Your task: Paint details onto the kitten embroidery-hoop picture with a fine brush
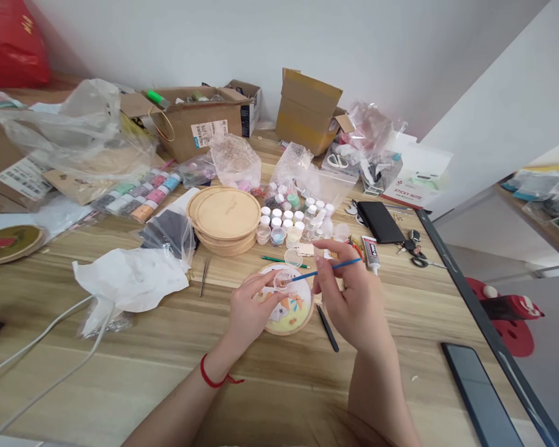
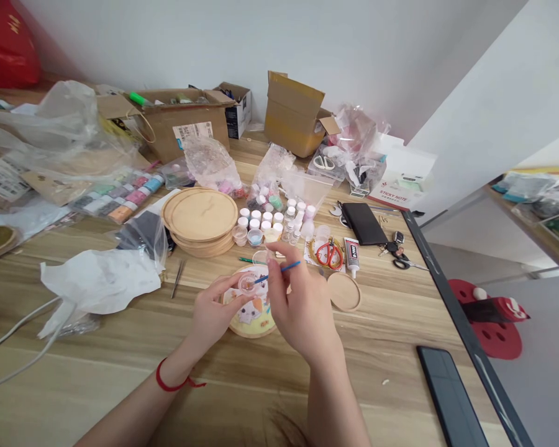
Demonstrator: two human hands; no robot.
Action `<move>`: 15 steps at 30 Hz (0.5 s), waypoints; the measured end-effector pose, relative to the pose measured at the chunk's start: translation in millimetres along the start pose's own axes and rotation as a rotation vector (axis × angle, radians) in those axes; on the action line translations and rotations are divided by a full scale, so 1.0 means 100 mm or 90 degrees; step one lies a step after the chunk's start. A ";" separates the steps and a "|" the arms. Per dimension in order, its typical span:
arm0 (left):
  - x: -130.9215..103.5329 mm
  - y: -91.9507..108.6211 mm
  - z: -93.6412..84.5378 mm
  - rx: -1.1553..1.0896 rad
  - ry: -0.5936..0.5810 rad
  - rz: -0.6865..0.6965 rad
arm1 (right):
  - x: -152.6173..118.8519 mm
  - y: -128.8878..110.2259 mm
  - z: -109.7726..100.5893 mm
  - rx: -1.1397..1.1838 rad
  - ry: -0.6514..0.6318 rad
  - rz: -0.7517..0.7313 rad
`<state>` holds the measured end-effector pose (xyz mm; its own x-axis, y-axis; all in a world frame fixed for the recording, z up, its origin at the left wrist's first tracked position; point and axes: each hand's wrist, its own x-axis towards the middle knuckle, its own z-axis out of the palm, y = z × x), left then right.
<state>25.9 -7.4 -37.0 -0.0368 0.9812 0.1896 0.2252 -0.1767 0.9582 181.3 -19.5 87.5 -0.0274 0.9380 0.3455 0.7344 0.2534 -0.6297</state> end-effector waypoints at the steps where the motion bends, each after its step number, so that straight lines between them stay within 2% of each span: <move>1: 0.00 0.00 0.00 -0.002 0.001 0.003 | 0.00 0.00 0.00 0.017 0.012 0.005; 8: 0.00 0.00 0.00 0.008 0.001 0.008 | 0.01 0.01 0.04 -0.054 -0.027 -0.003; 12: 0.00 -0.01 0.00 0.000 0.001 0.006 | 0.00 0.00 0.02 0.007 0.012 0.014; 15: 0.00 -0.01 0.00 0.008 0.000 0.012 | 0.00 0.00 0.02 -0.004 -0.010 0.009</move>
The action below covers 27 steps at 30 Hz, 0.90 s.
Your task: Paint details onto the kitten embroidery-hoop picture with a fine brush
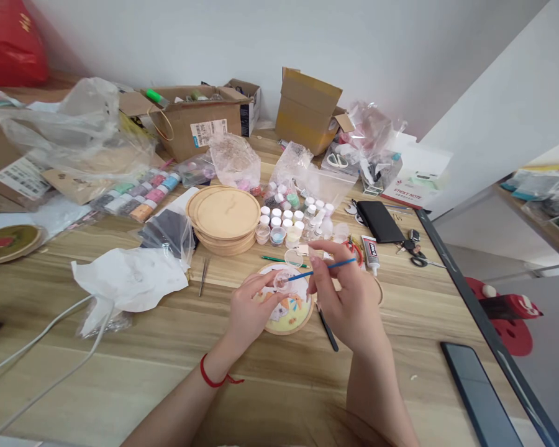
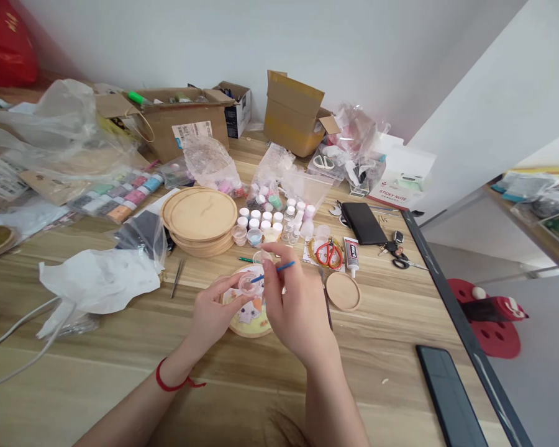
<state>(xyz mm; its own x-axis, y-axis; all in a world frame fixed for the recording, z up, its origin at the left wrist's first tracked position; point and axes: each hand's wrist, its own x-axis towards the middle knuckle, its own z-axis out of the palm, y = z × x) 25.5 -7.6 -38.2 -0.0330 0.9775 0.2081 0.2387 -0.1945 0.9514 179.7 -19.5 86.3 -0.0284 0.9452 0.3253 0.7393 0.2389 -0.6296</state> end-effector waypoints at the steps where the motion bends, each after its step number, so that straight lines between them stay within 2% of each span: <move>1: 0.00 0.00 0.00 0.005 0.000 0.000 | 0.00 0.00 0.00 -0.023 -0.011 -0.005; 4: 0.00 0.00 0.01 0.003 0.005 -0.005 | 0.00 0.02 0.00 -0.061 -0.008 -0.011; 8: -0.01 0.00 0.02 -0.018 0.006 -0.007 | 0.00 0.02 -0.01 0.014 0.025 -0.001; 14: 0.00 -0.01 0.03 -0.004 0.000 -0.005 | 0.01 0.02 0.00 -0.064 -0.020 -0.010; 19: -0.01 -0.02 0.03 -0.022 0.002 -0.004 | 0.00 0.01 -0.02 0.026 0.009 0.001; 24: -0.01 -0.01 0.03 -0.009 0.003 0.005 | 0.01 0.01 -0.02 -0.033 -0.020 0.008; 27: -0.01 -0.01 0.03 -0.016 0.008 0.009 | 0.00 0.03 -0.03 0.024 0.016 0.019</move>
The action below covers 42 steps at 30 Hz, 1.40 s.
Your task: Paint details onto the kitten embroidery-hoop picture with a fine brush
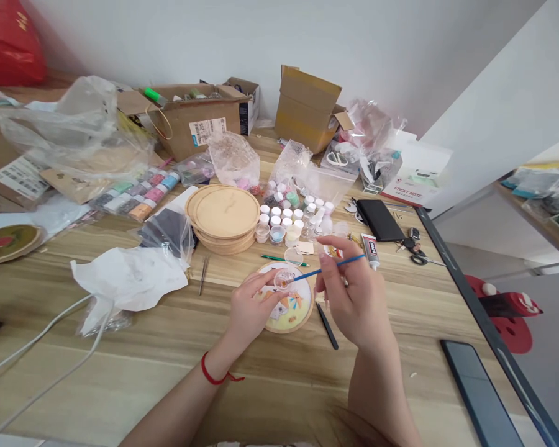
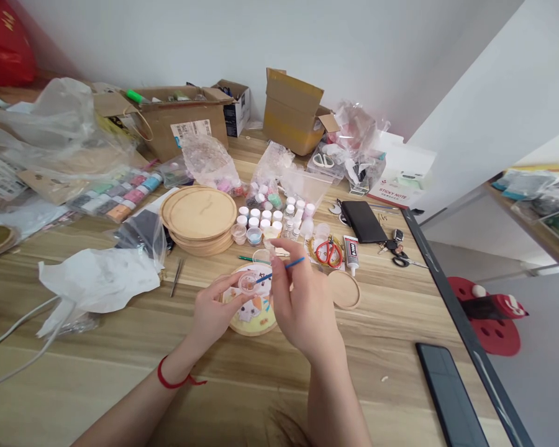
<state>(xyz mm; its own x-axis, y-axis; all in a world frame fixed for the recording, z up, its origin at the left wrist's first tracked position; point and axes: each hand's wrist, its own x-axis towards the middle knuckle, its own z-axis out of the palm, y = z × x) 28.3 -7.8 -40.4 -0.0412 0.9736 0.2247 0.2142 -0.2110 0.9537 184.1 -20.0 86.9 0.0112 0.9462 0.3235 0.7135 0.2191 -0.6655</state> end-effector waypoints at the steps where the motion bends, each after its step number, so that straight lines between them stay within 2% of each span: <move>1: 0.00 0.00 0.00 -0.003 -0.001 0.001 | 0.00 0.00 0.00 0.027 0.020 0.001; 3: 0.00 -0.01 0.00 -0.006 -0.005 0.004 | -0.01 0.01 0.00 0.043 0.034 -0.006; 8: 0.00 -0.01 -0.01 -0.001 -0.001 0.008 | 0.00 0.00 0.01 -0.051 -0.035 -0.034; 13: 0.00 0.00 -0.01 -0.007 -0.002 0.017 | -0.02 0.00 -0.01 0.046 0.038 -0.020; 18: 0.00 0.02 -0.02 0.009 -0.007 0.016 | -0.01 0.01 0.03 -0.035 -0.032 -0.039; 24: 0.00 0.01 -0.02 0.002 -0.004 0.028 | -0.04 -0.02 0.01 0.054 0.048 -0.042; 29: 0.00 0.03 -0.02 0.015 -0.004 0.027 | -0.02 0.00 0.03 -0.037 -0.009 -0.064; 35: 0.00 0.03 -0.02 0.000 -0.005 0.030 | -0.03 -0.01 0.03 0.042 0.056 -0.058; 40: 0.00 0.00 -0.01 0.010 -0.004 0.025 | -0.03 -0.02 0.06 -0.058 -0.030 -0.055; 42: 0.01 0.00 -0.01 0.011 -0.003 0.020 | -0.03 -0.01 0.06 -0.050 -0.010 -0.058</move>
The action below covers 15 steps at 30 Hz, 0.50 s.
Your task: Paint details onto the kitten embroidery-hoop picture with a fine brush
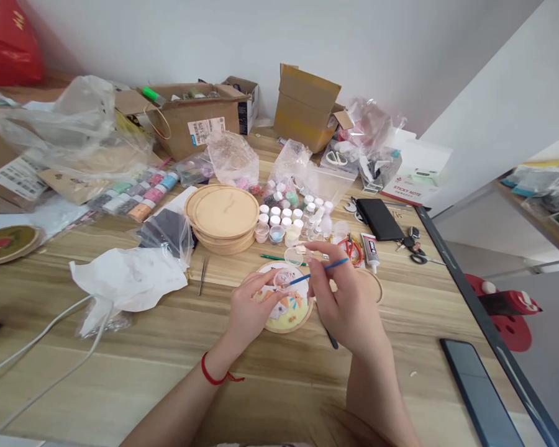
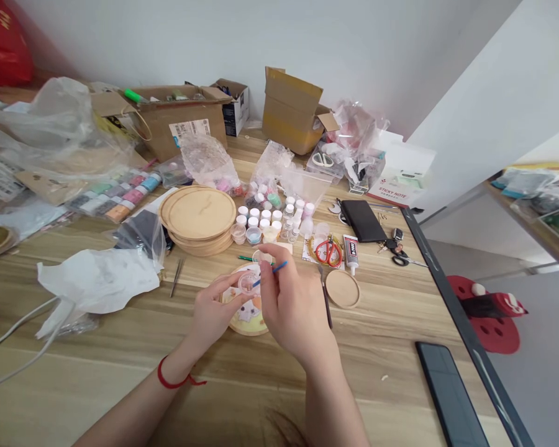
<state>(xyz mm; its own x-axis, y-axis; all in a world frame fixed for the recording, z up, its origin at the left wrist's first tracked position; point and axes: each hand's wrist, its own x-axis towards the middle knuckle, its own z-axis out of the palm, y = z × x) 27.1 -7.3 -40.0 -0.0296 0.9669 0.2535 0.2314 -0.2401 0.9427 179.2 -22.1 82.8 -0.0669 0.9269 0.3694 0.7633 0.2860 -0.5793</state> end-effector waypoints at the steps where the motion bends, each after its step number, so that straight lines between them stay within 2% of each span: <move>1: 0.00 0.00 0.00 -0.001 0.001 -0.003 | -0.01 0.00 0.00 0.019 0.026 -0.002; 3: 0.00 0.01 0.00 0.000 -0.001 -0.006 | -0.02 0.00 -0.01 0.063 0.076 -0.005; 5: 0.00 0.01 0.00 0.004 -0.003 -0.008 | -0.02 0.00 -0.01 0.075 0.085 -0.006; 10: 0.00 0.00 0.00 0.015 -0.002 -0.007 | 0.00 -0.02 0.00 -0.003 -0.025 0.005; 15: 0.00 0.00 -0.01 0.007 0.002 -0.007 | 0.00 -0.02 -0.03 0.041 0.053 -0.010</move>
<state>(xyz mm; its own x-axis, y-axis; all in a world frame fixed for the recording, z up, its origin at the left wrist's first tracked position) 26.2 -7.1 -39.8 -0.0357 0.9690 0.2445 0.2424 -0.2290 0.9428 179.5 -23.2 86.1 -0.0227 0.8998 0.4357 0.7199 0.3171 -0.6174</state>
